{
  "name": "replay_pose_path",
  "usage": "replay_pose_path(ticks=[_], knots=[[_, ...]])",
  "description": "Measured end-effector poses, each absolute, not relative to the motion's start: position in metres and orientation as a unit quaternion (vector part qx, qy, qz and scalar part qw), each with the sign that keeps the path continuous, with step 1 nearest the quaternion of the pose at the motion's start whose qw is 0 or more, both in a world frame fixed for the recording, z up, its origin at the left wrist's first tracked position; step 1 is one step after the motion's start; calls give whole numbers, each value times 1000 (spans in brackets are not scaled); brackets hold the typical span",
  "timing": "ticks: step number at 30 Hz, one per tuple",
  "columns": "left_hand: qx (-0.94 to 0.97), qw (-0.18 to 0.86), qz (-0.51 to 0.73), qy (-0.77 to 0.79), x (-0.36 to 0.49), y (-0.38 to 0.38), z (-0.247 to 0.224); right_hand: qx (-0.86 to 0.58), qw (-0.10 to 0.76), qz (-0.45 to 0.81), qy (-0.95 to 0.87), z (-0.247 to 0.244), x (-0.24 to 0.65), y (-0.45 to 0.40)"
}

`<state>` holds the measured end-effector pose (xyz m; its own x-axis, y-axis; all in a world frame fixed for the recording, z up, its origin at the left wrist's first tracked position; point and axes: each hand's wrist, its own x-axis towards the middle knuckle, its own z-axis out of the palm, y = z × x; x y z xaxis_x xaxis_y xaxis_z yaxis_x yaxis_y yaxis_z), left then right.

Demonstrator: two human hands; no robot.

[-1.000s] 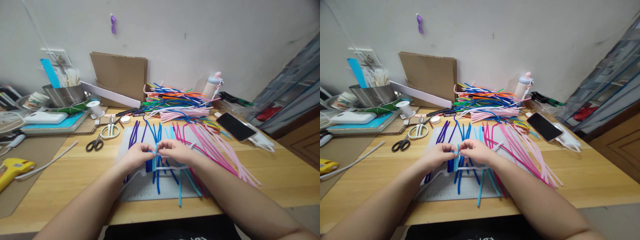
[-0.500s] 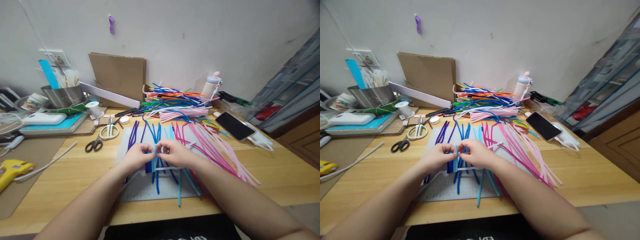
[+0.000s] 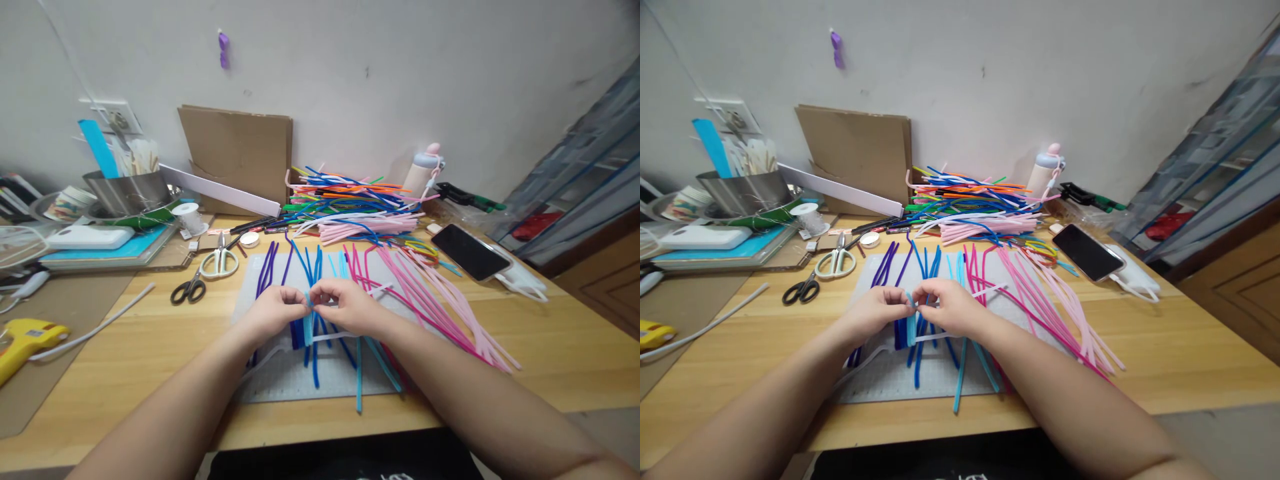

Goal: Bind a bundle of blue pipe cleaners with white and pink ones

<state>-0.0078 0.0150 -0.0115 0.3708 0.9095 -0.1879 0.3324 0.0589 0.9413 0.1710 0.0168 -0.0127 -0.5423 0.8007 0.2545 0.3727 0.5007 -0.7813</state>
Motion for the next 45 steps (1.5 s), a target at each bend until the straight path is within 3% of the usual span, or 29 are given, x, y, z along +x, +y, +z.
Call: replay_pose_path(ticks=[6, 9, 15, 19, 22, 31, 37, 41, 45], knots=[[623, 551, 256, 493, -9, 15, -11, -329, 339, 363, -803, -10, 173, 18], [643, 526, 262, 491, -9, 14, -10, -389, 312, 456, -737, -7, 172, 18], [738, 386, 229, 503, -5, 8, -1, -433, 169, 629, -624, -1, 172, 17], [818, 249, 233, 463, -3, 4, 5, -410, 160, 677, -590, -4, 177, 19], [837, 213, 229, 449, -2, 2, 5, -399, 143, 673, -606, -7, 179, 20], [815, 239, 228, 476, -3, 2, 1, -381, 134, 637, -656, -12, 181, 23], [731, 397, 224, 508, -4, 6, -4, -383, 196, 582, -690, -11, 178, 22], [672, 502, 239, 488, -5, 10, -6, -378, 198, 613, -665, -7, 178, 20], [663, 520, 243, 481, -5, 11, -7, -376, 187, 629, -654, -7, 180, 22]])
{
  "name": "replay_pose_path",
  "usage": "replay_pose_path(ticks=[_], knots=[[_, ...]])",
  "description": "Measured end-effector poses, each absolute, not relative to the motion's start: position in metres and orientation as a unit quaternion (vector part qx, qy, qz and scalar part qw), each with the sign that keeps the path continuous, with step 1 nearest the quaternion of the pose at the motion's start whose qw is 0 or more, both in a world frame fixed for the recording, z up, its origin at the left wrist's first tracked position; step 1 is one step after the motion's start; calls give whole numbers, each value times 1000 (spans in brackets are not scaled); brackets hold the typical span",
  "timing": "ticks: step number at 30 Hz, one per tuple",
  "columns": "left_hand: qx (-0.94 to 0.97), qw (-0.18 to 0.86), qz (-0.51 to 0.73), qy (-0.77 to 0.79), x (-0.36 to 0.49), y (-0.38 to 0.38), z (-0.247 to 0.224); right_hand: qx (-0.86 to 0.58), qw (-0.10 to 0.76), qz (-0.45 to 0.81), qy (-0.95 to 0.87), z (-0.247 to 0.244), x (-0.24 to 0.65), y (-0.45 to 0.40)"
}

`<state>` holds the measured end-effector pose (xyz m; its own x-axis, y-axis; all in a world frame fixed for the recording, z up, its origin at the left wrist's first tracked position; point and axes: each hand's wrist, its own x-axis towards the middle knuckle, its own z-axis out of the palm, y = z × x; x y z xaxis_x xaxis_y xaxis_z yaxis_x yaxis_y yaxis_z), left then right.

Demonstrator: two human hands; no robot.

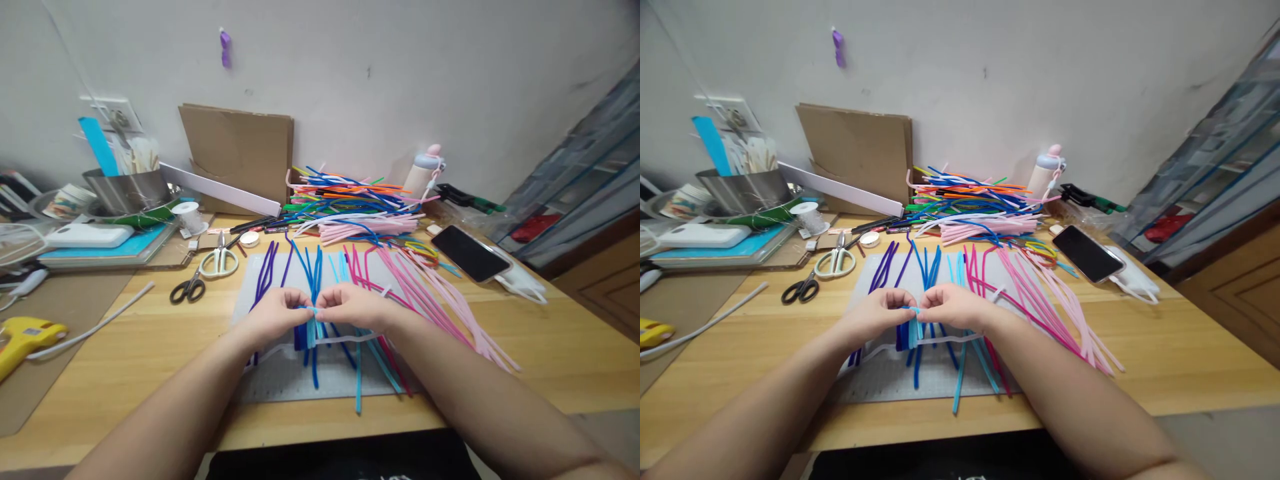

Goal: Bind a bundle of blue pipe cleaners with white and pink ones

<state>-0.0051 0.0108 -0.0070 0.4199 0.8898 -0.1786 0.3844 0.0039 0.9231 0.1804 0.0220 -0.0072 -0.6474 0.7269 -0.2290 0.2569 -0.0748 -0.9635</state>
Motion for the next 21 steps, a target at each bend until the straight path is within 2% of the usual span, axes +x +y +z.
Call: replay_pose_path(ticks=[8, 18, 21], knots=[[692, 484, 239, 480, -5, 10, -10, -397, 184, 587, -681, -8, 174, 18], [663, 528, 242, 472, -6, 14, -16, -422, 215, 222, -853, -5, 170, 3], [643, 554, 260, 460, -6, 14, -14, -436, 229, 154, -857, -4, 169, 0]])
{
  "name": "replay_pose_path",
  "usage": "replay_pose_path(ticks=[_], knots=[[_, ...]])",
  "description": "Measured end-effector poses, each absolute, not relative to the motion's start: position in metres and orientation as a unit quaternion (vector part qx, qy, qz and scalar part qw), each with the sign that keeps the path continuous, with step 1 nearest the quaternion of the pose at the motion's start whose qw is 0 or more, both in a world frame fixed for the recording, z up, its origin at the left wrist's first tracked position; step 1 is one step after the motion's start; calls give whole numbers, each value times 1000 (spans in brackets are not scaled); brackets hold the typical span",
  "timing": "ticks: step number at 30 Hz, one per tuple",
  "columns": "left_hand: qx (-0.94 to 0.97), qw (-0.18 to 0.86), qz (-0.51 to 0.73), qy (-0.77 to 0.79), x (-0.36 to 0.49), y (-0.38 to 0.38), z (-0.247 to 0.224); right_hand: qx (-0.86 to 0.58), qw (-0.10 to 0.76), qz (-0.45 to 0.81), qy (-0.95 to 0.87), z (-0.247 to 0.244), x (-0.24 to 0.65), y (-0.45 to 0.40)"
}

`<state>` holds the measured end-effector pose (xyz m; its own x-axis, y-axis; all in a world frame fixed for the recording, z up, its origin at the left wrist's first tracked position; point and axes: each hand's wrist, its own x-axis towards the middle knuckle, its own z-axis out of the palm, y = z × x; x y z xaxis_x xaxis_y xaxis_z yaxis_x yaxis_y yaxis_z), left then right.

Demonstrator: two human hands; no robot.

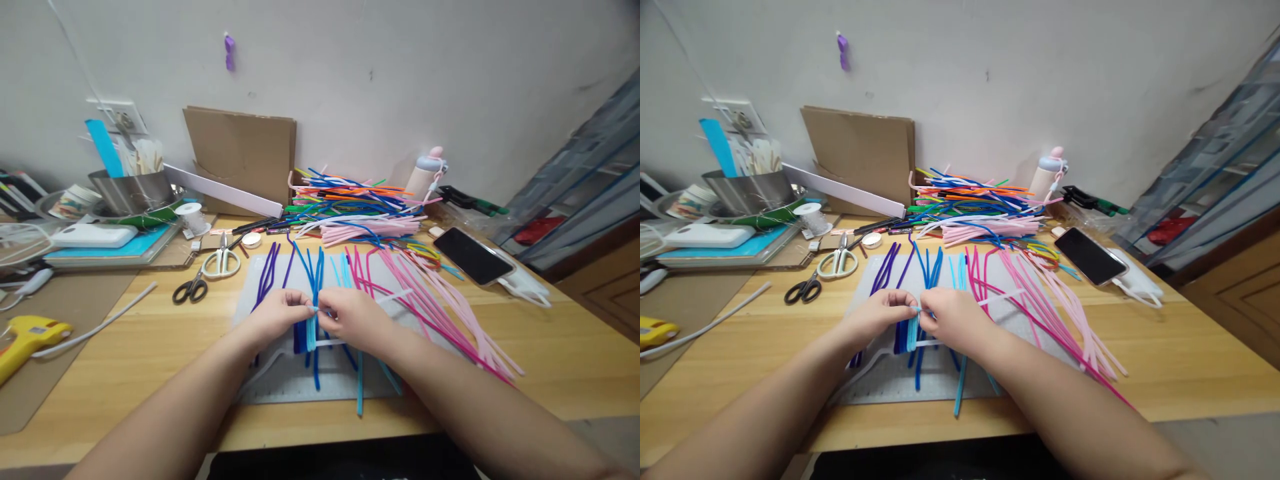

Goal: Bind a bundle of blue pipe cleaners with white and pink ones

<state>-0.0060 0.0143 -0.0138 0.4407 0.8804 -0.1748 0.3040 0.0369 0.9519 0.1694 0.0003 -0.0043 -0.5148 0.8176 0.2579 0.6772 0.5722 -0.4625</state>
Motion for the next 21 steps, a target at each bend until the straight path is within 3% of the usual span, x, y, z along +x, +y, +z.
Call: replay_pose_path(ticks=[3, 8, 10, 16, 21], knots=[[665, 508, 276, 473, -5, 13, -10, -463, 243, 189, -831, -8, 169, 2], [785, 244, 299, 484, -3, 8, -4, -479, 266, 436, -714, -14, 166, 12], [811, 185, 304, 465, -4, 7, -2, -480, 275, 523, -648, -13, 166, 15], [837, 144, 302, 434, -6, 7, -1, -415, 304, 717, -471, -10, 169, 19], [849, 142, 297, 413, -4, 6, -2, -378, 306, 756, -439, -14, 169, 19]])
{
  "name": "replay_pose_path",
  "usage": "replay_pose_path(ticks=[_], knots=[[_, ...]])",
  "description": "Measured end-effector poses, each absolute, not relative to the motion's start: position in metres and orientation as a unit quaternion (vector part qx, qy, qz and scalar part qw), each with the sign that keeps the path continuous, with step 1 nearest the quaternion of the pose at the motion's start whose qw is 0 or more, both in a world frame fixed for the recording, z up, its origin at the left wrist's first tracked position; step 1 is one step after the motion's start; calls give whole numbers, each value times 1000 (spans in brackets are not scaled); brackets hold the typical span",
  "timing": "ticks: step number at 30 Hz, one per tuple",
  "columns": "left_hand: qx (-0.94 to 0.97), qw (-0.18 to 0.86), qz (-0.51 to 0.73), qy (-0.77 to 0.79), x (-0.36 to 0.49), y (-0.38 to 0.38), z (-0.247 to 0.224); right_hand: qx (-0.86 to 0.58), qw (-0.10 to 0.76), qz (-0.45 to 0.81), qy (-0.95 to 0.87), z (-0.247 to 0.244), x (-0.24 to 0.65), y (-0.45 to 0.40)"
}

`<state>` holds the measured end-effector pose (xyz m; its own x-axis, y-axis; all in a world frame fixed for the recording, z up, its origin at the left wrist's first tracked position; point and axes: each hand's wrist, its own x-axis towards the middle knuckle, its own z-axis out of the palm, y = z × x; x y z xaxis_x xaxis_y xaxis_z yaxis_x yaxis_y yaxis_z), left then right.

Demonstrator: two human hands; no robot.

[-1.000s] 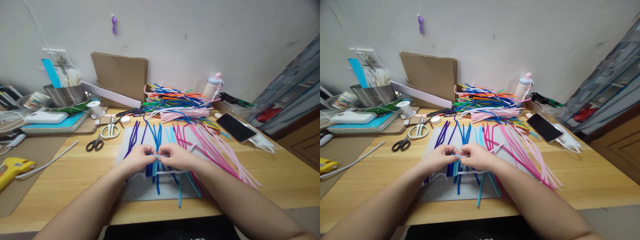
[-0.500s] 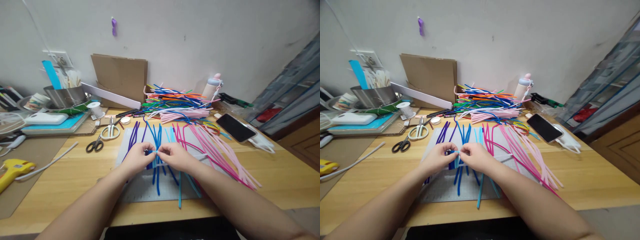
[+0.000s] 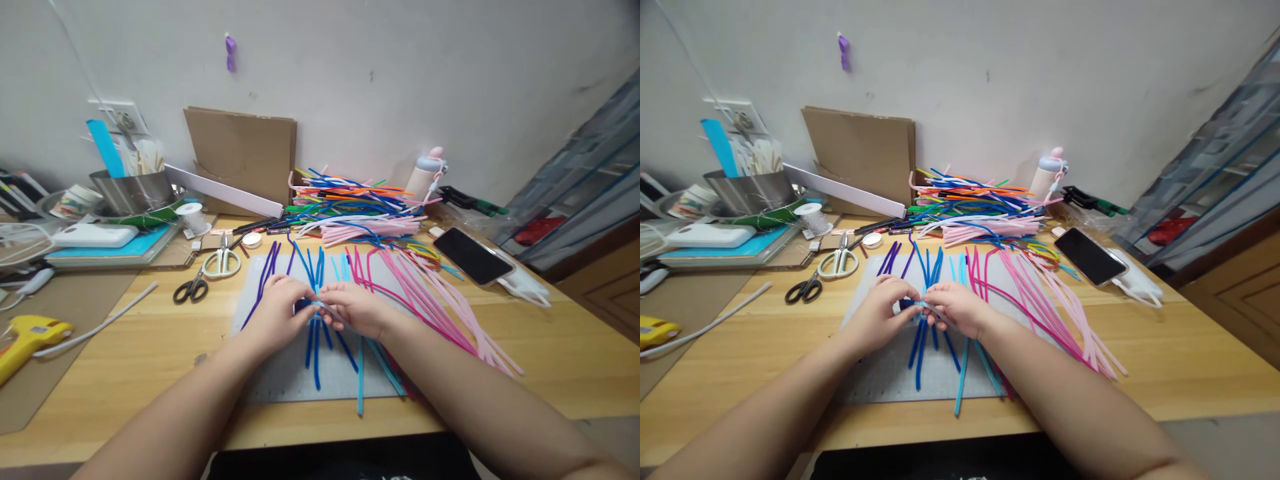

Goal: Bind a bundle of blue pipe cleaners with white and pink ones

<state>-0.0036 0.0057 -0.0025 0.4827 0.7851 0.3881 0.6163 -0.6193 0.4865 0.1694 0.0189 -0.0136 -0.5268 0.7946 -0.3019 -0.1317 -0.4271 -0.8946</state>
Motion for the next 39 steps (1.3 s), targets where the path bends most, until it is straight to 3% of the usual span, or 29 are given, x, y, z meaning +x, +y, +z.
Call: replay_pose_path(ticks=[11, 39], knots=[[852, 179, 289, 398, -1, 2, 0, -377, 269, 759, -458, -15, 172, 21], [817, 168, 312, 454, -2, 4, -4, -380, 281, 768, -432, -12, 173, 21]])
